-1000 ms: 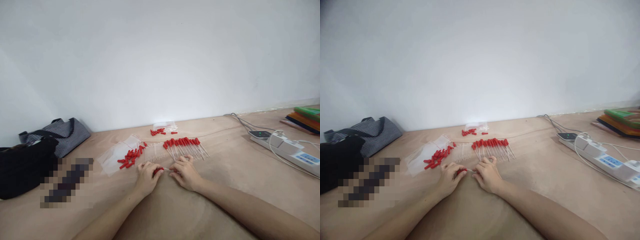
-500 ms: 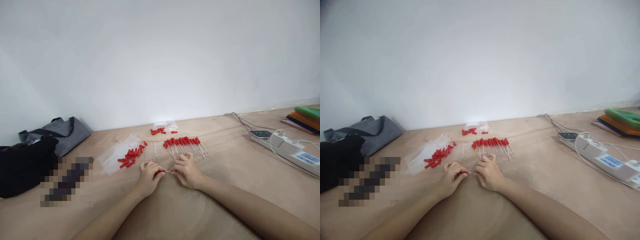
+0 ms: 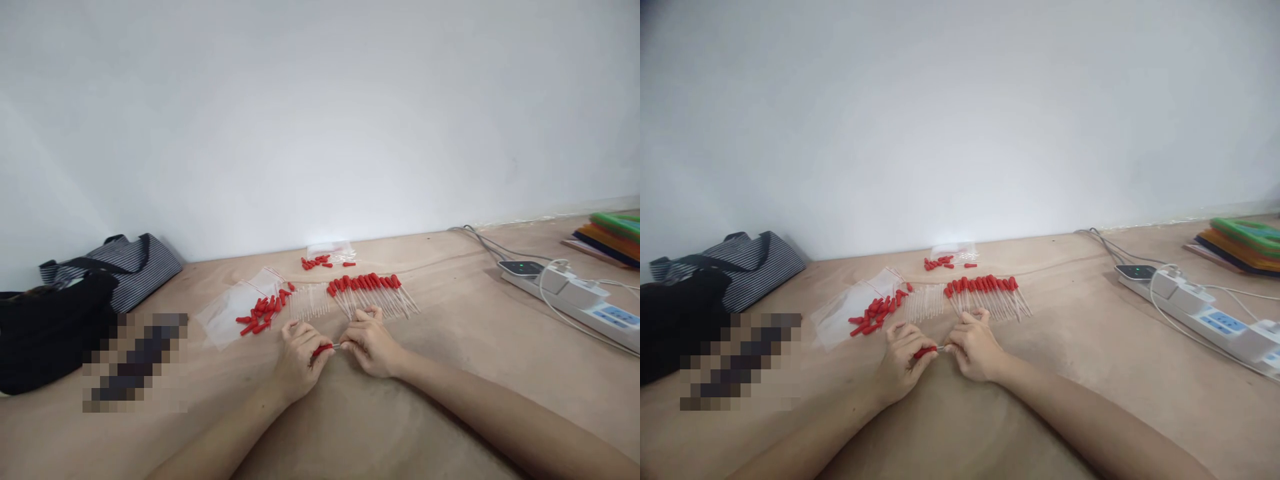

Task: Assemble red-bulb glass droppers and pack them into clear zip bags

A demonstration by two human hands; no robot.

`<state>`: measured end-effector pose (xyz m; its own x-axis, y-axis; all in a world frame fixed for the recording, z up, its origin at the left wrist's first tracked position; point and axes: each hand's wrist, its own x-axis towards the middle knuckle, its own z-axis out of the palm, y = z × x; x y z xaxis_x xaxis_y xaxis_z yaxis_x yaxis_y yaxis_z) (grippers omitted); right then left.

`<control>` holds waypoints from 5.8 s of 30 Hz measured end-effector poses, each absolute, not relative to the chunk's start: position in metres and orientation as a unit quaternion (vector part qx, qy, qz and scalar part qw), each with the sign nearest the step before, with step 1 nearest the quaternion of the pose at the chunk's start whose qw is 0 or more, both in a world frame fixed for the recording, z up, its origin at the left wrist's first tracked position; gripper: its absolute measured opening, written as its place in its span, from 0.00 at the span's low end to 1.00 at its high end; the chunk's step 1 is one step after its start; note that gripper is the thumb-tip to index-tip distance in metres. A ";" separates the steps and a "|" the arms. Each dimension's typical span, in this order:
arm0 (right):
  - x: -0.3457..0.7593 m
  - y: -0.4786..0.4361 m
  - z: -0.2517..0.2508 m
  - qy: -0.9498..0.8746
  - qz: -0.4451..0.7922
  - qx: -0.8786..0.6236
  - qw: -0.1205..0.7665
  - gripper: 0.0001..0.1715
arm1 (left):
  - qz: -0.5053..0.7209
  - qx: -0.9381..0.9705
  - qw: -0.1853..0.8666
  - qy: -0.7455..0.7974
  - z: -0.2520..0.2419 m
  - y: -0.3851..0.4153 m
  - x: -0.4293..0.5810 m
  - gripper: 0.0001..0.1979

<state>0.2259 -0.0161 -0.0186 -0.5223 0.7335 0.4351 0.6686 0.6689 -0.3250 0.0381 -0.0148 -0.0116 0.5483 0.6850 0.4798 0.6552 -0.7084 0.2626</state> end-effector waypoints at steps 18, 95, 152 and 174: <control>0.223 -0.015 -0.010 -0.849 0.202 -0.431 0.229 0.12 | 0.304 0.886 -0.003 0.349 -0.012 -0.017 0.040 0.08; 0.202 0.036 0.006 -0.723 0.046 -0.664 0.188 0.14 | 0.231 0.847 -0.100 0.468 0.000 -0.004 0.020 0.02; 0.230 -0.022 -0.030 -0.853 0.007 -0.413 0.320 0.09 | 0.311 0.843 0.009 0.439 -0.019 -0.008 0.031 0.06; 0.229 -0.019 -0.027 -0.849 -0.039 -0.384 0.360 0.09 | 0.325 0.870 0.019 0.370 -0.013 -0.016 0.034 0.05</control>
<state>0.2293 -0.0190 -0.0273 -0.4463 0.6241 0.6414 0.6802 0.7023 -0.2100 0.0342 -0.0163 -0.0132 0.5146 0.6561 0.5519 0.6317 -0.7254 0.2734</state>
